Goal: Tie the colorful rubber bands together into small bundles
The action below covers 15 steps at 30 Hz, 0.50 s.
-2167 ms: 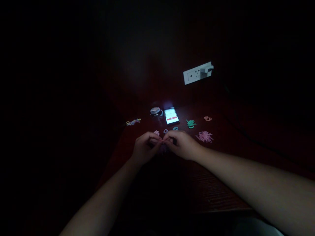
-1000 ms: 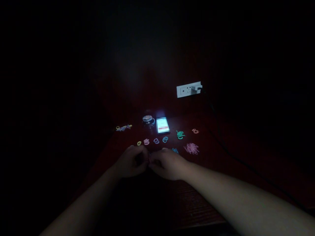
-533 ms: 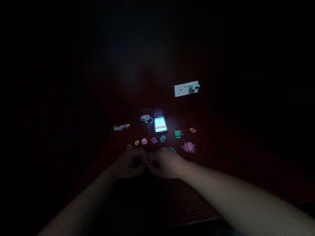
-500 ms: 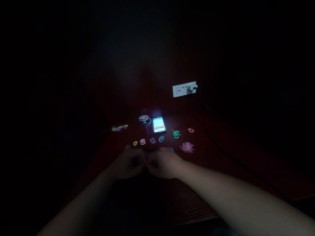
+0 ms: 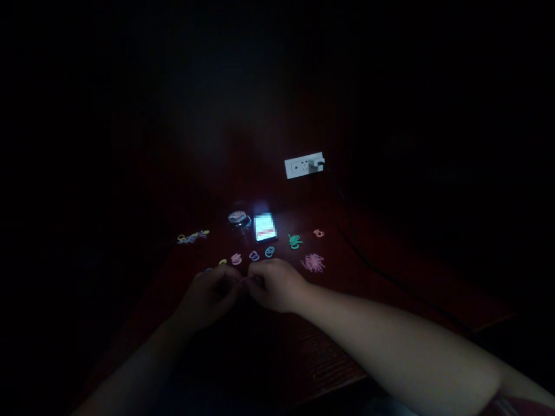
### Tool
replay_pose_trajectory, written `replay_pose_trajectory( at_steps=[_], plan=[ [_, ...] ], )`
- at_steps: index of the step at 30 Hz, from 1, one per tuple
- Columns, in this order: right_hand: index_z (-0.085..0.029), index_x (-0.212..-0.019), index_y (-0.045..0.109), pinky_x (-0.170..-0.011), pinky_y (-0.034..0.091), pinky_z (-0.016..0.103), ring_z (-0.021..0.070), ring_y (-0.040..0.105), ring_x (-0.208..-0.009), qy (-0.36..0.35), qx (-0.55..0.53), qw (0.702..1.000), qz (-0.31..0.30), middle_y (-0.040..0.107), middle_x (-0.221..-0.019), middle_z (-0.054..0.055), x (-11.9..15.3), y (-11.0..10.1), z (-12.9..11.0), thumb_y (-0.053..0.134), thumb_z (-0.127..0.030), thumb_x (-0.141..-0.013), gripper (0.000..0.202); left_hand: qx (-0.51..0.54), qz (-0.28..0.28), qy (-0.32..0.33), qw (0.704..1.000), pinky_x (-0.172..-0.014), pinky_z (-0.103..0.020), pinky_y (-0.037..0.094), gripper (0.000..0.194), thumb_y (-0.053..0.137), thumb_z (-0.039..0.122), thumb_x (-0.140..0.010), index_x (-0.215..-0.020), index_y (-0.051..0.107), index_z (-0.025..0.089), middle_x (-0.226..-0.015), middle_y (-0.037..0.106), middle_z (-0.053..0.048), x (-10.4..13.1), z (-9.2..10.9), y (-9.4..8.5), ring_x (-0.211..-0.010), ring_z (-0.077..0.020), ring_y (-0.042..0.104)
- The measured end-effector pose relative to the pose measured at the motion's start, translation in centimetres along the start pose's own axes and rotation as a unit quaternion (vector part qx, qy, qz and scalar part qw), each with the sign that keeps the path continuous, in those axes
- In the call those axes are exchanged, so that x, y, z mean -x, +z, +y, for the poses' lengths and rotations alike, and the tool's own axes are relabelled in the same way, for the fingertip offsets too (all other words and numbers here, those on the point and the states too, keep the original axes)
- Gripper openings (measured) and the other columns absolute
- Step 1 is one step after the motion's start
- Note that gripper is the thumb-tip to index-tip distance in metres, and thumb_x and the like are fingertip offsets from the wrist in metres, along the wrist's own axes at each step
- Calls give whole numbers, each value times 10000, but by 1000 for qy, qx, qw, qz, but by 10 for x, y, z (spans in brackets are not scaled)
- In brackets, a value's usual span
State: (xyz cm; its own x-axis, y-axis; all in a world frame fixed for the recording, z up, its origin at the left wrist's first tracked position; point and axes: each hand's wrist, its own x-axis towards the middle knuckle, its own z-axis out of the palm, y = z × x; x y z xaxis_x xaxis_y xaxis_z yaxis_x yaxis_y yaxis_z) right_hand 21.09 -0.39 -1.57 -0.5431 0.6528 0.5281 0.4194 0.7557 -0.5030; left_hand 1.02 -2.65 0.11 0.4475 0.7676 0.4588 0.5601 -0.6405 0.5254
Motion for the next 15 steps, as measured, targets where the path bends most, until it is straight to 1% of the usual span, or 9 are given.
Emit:
replay_pose_trajectory(
  at_steps=[4, 7, 9, 11, 13, 15],
  plan=[
    [-186, -623, 470, -534, 297, 214, 82, 438, -545, -9, 3, 1000, -18, 481, -580, -51, 0, -1, 1, 569, -156, -821, 223, -12, -20, 14, 1000, -624, -206, 504, 76, 562, 232, -898, -878, 626, 196, -774, 722, 18, -1, 3, -2, -675, -104, 673],
    [-186, -621, 476, -546, 308, 217, 83, 447, -546, -9, 2, 1000, -22, 489, -575, -52, 0, -2, 0, 583, -159, -814, 223, -13, -13, 8, 1000, -615, -200, 494, 84, 559, 239, -907, -894, 635, 206, -770, 727, 28, -1, 3, -1, -671, -101, 678],
    [-187, -673, 511, -553, 321, 215, 87, 466, -566, -1, -9, 1000, -14, 520, -610, -47, 0, -3, -2, 582, -152, -816, 163, -16, -3, 3, 1000, -597, -190, 485, 81, 570, 247, -905, -893, 641, 211, -760, 727, 34, -1, 1, 0, -654, -95, 676],
    [-189, -768, 551, -561, 340, 211, 93, 484, -599, 0, -31, 999, -6, 553, -675, -36, 0, -5, -3, 579, -136, -814, 76, -19, 9, -1, 1000, -582, -183, 480, 75, 578, 248, -900, -893, 642, 211, -749, 725, 36, 0, 0, 1, -631, -90, 671],
    [-188, -828, 574, -565, 357, 210, 99, 491, -621, -7, -56, 998, -1, 562, -714, -25, 0, -6, -4, 576, -130, -820, 59, -22, 19, -10, 1000, -563, -182, 476, 70, 584, 251, -895, -888, 638, 206, -732, 720, 33, 0, 0, 2, -602, -90, 665],
    [-182, -838, 593, -562, 370, 214, 104, 490, -618, -6, -79, 997, -4, 561, -714, -16, -1, -6, -4, 566, -142, -841, 48, -24, 33, -21, 999, -550, -185, 474, 83, 589, 268, -895, -870, 629, 199, -717, 717, 25, 0, 1, 2, -585, -95, 662]
  ],
)
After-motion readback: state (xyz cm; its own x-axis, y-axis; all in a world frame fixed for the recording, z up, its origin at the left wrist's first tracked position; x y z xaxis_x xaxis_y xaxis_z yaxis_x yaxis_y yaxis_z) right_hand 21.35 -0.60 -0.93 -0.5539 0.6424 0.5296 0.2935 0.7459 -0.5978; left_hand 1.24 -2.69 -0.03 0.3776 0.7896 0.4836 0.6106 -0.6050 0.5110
